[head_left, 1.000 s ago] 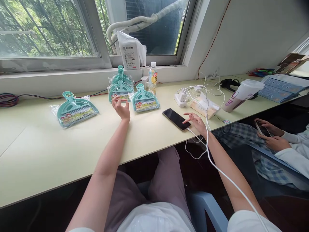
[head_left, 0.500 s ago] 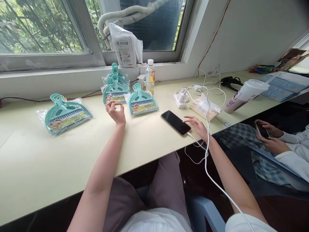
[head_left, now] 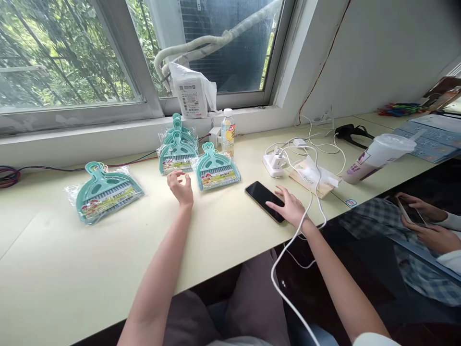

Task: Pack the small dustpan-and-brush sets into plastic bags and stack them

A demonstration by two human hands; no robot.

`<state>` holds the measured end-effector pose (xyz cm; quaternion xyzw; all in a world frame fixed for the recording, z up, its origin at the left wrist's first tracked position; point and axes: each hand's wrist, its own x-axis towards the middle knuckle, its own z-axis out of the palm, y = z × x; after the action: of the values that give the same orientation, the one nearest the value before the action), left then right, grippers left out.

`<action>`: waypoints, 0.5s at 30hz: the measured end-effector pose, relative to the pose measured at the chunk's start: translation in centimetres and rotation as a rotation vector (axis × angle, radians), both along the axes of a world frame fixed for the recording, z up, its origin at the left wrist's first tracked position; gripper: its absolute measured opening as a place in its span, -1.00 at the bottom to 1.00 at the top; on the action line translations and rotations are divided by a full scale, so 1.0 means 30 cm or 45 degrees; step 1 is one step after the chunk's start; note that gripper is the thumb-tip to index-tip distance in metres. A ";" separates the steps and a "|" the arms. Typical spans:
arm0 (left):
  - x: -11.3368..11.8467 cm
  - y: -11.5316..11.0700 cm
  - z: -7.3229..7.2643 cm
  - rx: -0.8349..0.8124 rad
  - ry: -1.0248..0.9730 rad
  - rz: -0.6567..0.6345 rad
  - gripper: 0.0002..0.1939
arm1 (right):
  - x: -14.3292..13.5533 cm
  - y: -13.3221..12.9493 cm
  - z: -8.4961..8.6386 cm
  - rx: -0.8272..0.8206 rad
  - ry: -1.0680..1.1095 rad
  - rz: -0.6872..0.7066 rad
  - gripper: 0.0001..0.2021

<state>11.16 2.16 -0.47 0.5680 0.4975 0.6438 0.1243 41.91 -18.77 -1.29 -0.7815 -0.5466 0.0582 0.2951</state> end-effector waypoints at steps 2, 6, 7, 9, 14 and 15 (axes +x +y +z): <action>0.001 0.003 -0.004 0.001 -0.014 -0.013 -0.87 | -0.052 0.013 0.010 -0.047 -0.051 -0.012 -0.21; 0.001 0.006 -0.010 -0.028 -0.044 -0.027 -0.85 | -0.120 0.025 0.023 -0.041 -0.126 -0.088 -0.21; 0.002 0.007 -0.011 -0.041 -0.051 -0.030 -0.85 | -0.129 0.025 0.026 -0.034 -0.128 -0.093 -0.21; 0.003 0.008 -0.012 -0.058 -0.062 -0.040 -0.85 | -0.139 0.022 0.030 -0.014 -0.128 -0.084 -0.23; 0.007 0.015 -0.015 -0.090 -0.072 -0.057 -0.83 | -0.158 0.015 0.022 0.028 -0.150 -0.154 -0.44; 0.008 0.016 -0.015 -0.098 -0.075 -0.056 -0.83 | -0.163 0.013 0.017 0.039 -0.159 -0.176 -0.48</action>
<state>11.39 2.65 -0.93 0.5543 0.5055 0.6377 0.1747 37.03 -18.38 -0.77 -0.8149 -0.5094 -0.0194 0.2758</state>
